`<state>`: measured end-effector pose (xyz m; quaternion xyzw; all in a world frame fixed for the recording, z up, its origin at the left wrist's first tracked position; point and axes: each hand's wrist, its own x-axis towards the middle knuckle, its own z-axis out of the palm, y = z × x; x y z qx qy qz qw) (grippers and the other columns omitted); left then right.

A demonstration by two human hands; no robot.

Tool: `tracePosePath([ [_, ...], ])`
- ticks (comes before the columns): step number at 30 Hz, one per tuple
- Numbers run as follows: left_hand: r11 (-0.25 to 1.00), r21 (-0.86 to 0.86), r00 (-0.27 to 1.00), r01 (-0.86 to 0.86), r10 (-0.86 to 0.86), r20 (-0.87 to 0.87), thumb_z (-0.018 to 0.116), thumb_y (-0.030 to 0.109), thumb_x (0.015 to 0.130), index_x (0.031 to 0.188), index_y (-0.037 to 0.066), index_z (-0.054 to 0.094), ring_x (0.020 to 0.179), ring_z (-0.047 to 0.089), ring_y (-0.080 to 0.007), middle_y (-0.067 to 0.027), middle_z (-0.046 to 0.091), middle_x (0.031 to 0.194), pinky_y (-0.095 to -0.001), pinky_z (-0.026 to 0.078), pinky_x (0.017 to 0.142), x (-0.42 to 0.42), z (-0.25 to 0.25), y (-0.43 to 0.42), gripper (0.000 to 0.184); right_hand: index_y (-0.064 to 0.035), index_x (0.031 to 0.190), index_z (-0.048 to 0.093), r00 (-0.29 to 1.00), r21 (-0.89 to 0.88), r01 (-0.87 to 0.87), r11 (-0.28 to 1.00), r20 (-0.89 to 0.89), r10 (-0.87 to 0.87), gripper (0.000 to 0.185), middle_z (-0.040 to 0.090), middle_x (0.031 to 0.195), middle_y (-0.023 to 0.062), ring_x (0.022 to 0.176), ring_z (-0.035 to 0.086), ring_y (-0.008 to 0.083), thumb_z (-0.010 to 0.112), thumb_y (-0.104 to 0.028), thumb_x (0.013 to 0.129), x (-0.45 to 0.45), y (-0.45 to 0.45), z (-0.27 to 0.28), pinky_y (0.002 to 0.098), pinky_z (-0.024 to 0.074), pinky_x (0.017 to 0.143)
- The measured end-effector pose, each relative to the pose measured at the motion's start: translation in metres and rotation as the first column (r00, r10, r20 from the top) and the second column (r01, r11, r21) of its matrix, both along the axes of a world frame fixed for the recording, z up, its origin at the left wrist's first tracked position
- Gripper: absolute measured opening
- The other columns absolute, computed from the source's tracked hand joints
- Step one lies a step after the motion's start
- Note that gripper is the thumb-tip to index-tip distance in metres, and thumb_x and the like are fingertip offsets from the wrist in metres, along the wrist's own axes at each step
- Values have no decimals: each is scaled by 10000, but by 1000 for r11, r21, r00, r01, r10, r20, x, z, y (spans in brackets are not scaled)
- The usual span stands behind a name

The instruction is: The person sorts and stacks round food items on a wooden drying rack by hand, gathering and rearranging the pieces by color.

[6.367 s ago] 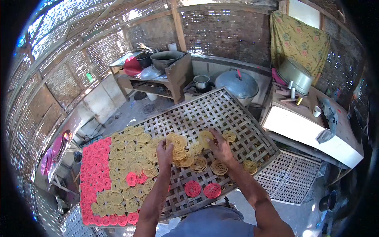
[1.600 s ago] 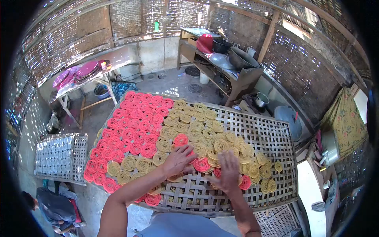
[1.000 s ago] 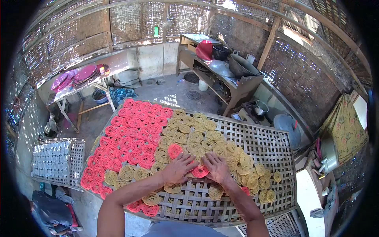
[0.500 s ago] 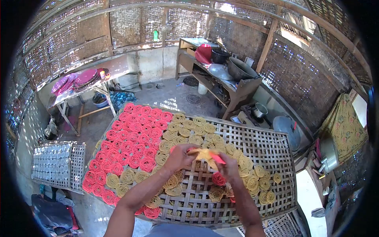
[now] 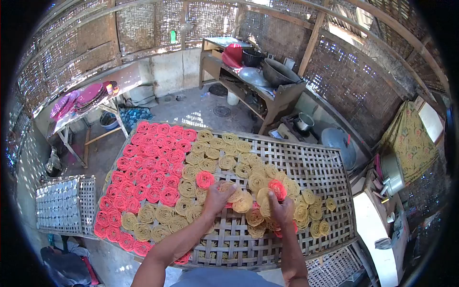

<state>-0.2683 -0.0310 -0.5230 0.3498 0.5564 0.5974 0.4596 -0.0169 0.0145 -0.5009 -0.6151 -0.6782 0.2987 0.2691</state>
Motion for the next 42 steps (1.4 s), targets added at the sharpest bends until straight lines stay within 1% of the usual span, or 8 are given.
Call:
tracePosePath([
  [6,956,279,710,89,136,-691,741,213,913,1095,-37,671,841,720,-221,-160,741,938,-347,565,749,-1,-12,-11,317,-54,1378,560,954,427,-120,896,299,-14,703,660,1168,191,885,692,320,797,-383,804,15,-12,-7,452,559,761],
  [9,934,335,711,123,153,-687,731,206,926,1081,-13,674,848,708,-195,-122,737,944,-344,562,762,1,-4,-11,274,-82,1431,509,880,510,-216,833,472,-60,765,598,1288,173,1142,611,325,790,-407,798,5,-19,6,474,477,981],
  [12,995,76,988,71,-59,-146,739,212,923,1085,-13,673,855,687,-159,-96,729,976,-324,554,779,4,12,-11,285,-97,1355,585,938,563,-265,783,340,73,710,600,1318,115,1273,525,320,821,-410,764,-23,-26,25,488,349,1105],
  [18,998,15,992,56,-58,111,703,246,952,1092,-20,686,864,656,-120,-73,718,987,-280,534,793,5,-6,-9,301,-92,1249,641,723,281,-644,712,528,446,517,662,1153,86,1194,571,285,767,-372,833,-55,-17,20,494,329,1122],
  [22,1000,14,1000,0,0,-10,640,304,981,1122,-34,686,950,664,-177,-103,721,990,-328,518,867,-25,3,-8,369,-73,1093,718,803,320,-588,742,344,487,360,725,981,69,941,666,255,801,-307,832,-49,-5,1,436,445,1010],
  [25,979,49,924,197,-169,-342,629,314,971,1119,-23,696,986,681,-274,-153,727,1012,-361,513,902,-36,-1,-7,374,-39,1025,734,899,-76,-437,896,-55,434,306,728,944,81,875,682,233,793,-284,851,-61,-4,38,369,518,863],
  [29,935,342,719,94,174,-673,684,278,917,1061,16,723,1072,646,-346,-175,704,1117,-424,496,967,-25,0,-9,301,-54,1038,731,916,269,-401,876,89,392,337,723,997,125,964,688,309,783,-318,836,-77,38,38,405,527,887],
  [42,950,300,622,88,184,-762,730,253,844,1110,22,691,1141,614,-336,-145,662,1186,-427,491,989,-30,-19,-4,354,-30,1165,681,859,537,-459,708,472,199,424,634,1111,191,1072,571,386,680,-348,884,-216,226,-32,479,454,958],
])
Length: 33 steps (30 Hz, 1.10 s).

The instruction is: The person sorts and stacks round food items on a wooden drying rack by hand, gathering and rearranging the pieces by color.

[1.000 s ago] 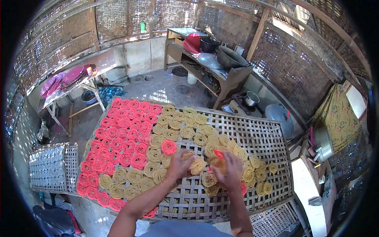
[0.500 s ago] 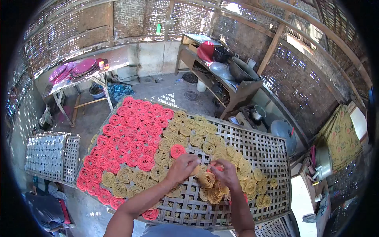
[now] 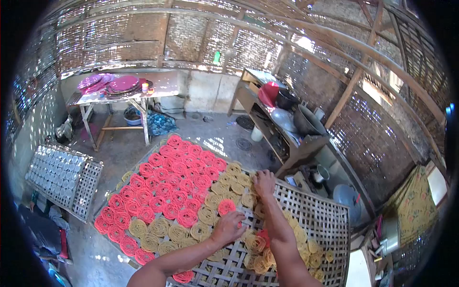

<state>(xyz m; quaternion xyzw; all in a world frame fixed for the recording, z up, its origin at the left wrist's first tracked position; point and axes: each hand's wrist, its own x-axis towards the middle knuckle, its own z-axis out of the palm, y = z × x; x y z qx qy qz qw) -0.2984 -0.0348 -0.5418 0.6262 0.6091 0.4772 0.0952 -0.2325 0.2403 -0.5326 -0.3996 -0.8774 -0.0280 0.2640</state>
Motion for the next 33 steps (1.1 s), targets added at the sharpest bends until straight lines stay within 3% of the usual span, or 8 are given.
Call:
tracePosePath([
  [1,1000,7,1000,-7,7,-8,733,253,842,1107,23,689,1131,614,-331,-145,659,1179,-427,493,980,-1,1,-1,354,-29,1129,695,1000,24,10,1000,18,-11,404,633,1085,186,1040,574,384,678,-349,882,-4,3,-3,480,458,936],
  [2,1000,12,1000,-14,14,-14,735,253,839,1103,24,686,1121,615,-326,-144,655,1172,-428,496,972,-1,0,-1,353,-37,978,710,998,105,-5,994,-65,12,345,627,1034,170,983,565,373,655,-369,901,-8,5,-6,482,455,895],
  [6,1000,3,999,-30,30,-23,732,267,850,1093,35,687,1115,610,-314,-124,646,1162,-428,497,962,2,-5,1,340,-43,871,676,994,-30,80,996,-74,-82,372,646,901,167,878,612,369,585,-391,965,-18,31,-18,493,486,809],
  [15,999,9,999,-43,43,-20,735,276,860,1079,39,691,1128,602,-307,-110,642,1164,-424,488,974,1,-3,1,325,-36,757,656,994,101,-95,990,-53,100,400,668,808,164,800,622,376,599,-376,960,-15,8,-8,511,468,727],
  [21,999,-23,999,-36,36,-12,729,291,864,1079,38,692,1136,599,-307,-113,641,1172,-426,483,978,2,0,0,334,-23,749,657,965,103,-241,965,-85,250,437,650,768,181,779,620,398,623,-414,940,-4,2,-2,501,469,706],
  [24,999,-3,999,-37,37,-16,728,298,866,1080,39,691,1134,600,-305,-112,642,1172,-427,482,980,2,-5,1,338,-24,741,660,965,57,-226,972,-120,231,452,642,762,186,785,619,408,625,-430,937,-3,0,-3,503,471,718],
  [27,999,5,999,-36,36,-17,729,299,865,1088,39,687,1132,600,-307,-116,640,1171,-428,483,979,3,-6,0,345,-25,775,662,982,-49,-191,980,-13,190,440,636,801,179,817,621,407,619,-429,942,-1,-3,6,502,475,731],
  [33,999,29,999,-32,33,-9,731,297,865,1095,34,681,1125,601,-313,-122,638,1164,-426,488,971,2,-7,2,353,-18,847,653,981,-38,-193,981,-5,193,420,622,895,171,899,619,404,612,-426,940,-4,-3,-1,507,478,764],
])
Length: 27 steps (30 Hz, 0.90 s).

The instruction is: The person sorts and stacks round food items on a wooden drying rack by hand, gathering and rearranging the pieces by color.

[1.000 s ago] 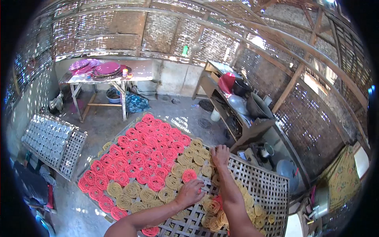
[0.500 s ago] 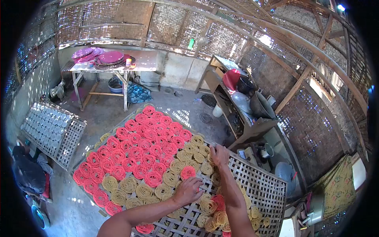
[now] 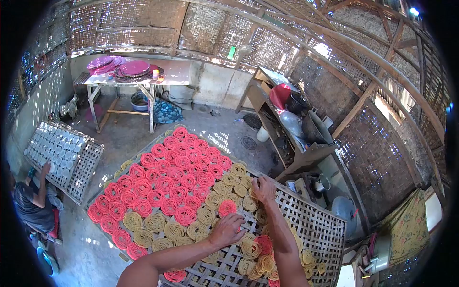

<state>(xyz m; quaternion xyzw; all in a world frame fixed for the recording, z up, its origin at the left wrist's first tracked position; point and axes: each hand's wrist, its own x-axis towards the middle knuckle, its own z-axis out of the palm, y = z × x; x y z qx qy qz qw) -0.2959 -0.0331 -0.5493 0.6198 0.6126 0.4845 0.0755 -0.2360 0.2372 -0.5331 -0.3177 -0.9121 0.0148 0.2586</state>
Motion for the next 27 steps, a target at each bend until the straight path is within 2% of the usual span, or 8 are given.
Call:
tracePosePath([
  [6,999,-43,1000,2,-1,13,729,293,868,1087,25,680,1121,601,-313,-125,638,1158,-424,487,970,-1,7,-2,349,-10,863,668,1000,-68,-3,998,-8,3,386,644,880,175,876,627,406,630,-389,926,-2,0,7,499,482,748],
  [9,999,-40,1000,6,-5,17,729,291,867,1088,22,679,1122,601,-313,-125,637,1162,-424,486,971,-2,7,-3,351,-10,862,683,998,-115,1,993,-60,-8,396,664,826,176,790,639,393,637,-399,922,4,0,10,480,484,699],
  [15,1000,-26,1000,-17,17,-12,731,286,864,1109,24,669,1131,599,-311,-126,637,1175,-425,485,976,0,6,-2,364,-38,916,726,995,-351,-64,934,54,88,426,675,763,168,694,649,353,670,-460,895,18,-25,42,442,492,654],
  [18,1000,-27,1000,-12,12,-7,731,275,861,1116,24,665,1137,597,-312,-127,637,1186,-426,485,979,-1,7,-1,364,-50,944,737,974,-382,-77,921,167,150,443,688,822,157,757,671,353,696,-484,866,15,-54,61,449,510,679],
  [19,1000,-26,1000,-6,6,-3,732,272,860,1117,23,664,1139,597,-313,-127,637,1189,-426,486,979,-1,6,-1,364,-58,932,716,959,-140,-229,963,138,248,435,683,882,150,814,673,364,693,-487,862,17,-54,48,471,523,697],
  [23,999,-48,1000,-1,1,2,736,268,852,1128,30,666,1147,595,-313,-124,638,1199,-424,483,990,-2,5,0,371,-63,880,648,973,-86,-147,985,164,160,407,657,875,160,859,655,387,656,-469,892,18,-65,22,497,520,731],
  [26,997,-77,1000,3,-3,6,738,273,850,1136,36,668,1154,594,-314,-125,639,1201,-425,477,1003,-1,6,-3,378,-28,923,656,974,-77,-74,994,208,89,484,678,935,187,901,670,398,615,-511,916,13,-68,12,509,523,768],
  [27,997,-75,1000,9,-8,14,738,274,849,1138,38,669,1159,592,-316,-126,639,1202,-427,473,1009,-2,8,-3,379,-32,887,655,972,-91,-92,992,208,110,472,683,913,190,891,665,394,620,-502,908,12,-69,13,500,517,780],
])
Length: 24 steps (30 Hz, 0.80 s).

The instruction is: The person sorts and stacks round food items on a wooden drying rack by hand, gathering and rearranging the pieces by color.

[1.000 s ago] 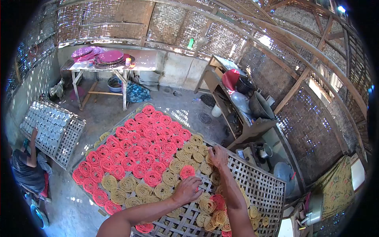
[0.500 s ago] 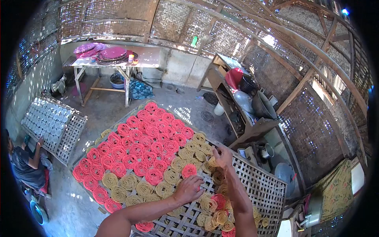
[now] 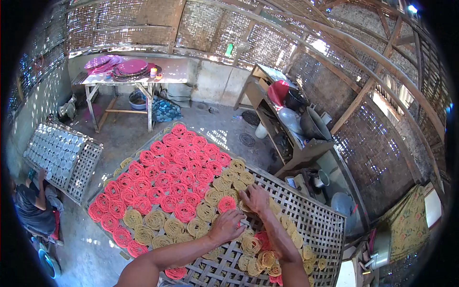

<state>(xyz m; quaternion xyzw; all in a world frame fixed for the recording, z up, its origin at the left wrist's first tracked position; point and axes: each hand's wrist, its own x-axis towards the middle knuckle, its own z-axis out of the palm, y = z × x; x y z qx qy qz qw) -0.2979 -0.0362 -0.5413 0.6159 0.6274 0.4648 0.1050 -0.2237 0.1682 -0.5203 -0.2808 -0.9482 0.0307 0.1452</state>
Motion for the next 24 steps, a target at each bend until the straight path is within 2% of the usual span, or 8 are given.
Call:
tracePosePath([
  [7,1000,2,1000,-20,20,-18,743,262,839,1163,52,657,1204,574,-323,-127,629,1230,-439,459,1032,2,-5,3,395,-36,806,669,998,-72,41,997,-51,-45,486,674,796,182,798,657,388,651,-517,872,11,-2,21,477,509,713],
  [10,997,78,999,-21,23,-28,735,250,823,1160,56,650,1166,581,-313,-129,630,1210,-432,467,1009,1,-8,4,398,-26,802,671,985,-259,151,954,-42,-168,467,676,759,179,750,666,340,702,-488,862,22,-6,34,432,508,696],
  [14,1000,24,1000,-9,9,26,737,249,824,1156,45,649,1158,584,-317,-132,633,1200,-434,470,999,1,1,1,399,-33,888,700,976,-375,207,904,146,-163,527,702,849,187,835,692,343,665,-559,866,53,4,50,432,514,739],
  [17,999,45,1000,-16,16,8,738,248,827,1134,34,654,1143,589,-320,-135,636,1189,-437,475,987,2,-5,3,384,-46,935,735,972,-448,231,863,78,-220,539,721,888,160,866,700,315,675,-575,854,81,10,54,422,520,776],
  [18,999,48,1000,-9,8,13,738,246,827,1126,30,656,1138,590,-321,-136,637,1186,-437,477,983,1,-6,3,378,-92,1158,722,922,-328,354,876,276,-270,593,706,1138,167,1069,669,301,698,-585,830,80,7,72,421,509,926],
  [21,1000,31,1000,-5,4,21,744,239,822,1125,27,662,1138,597,-323,-131,647,1182,-438,480,988,2,0,1,379,-121,1375,597,991,-139,132,981,25,-130,757,577,1398,169,1281,556,325,709,-607,806,104,31,22,436,440,1077],
  [22,1000,20,1000,-9,9,21,746,236,818,1128,28,664,1141,599,-323,-128,651,1181,-438,480,993,1,2,1,382,-131,1496,461,979,-458,205,865,90,-185,913,451,1526,156,1397,432,363,718,-638,782,103,37,16,451,360,1163],
  [24,999,34,1000,-15,15,16,744,237,820,1127,26,669,1139,600,-326,-131,654,1181,-441,480,994,1,-1,3,379,-120,1483,474,945,-278,257,926,274,-180,917,461,1516,168,1389,441,376,714,-654,777,87,19,24,452,376,1151],
])
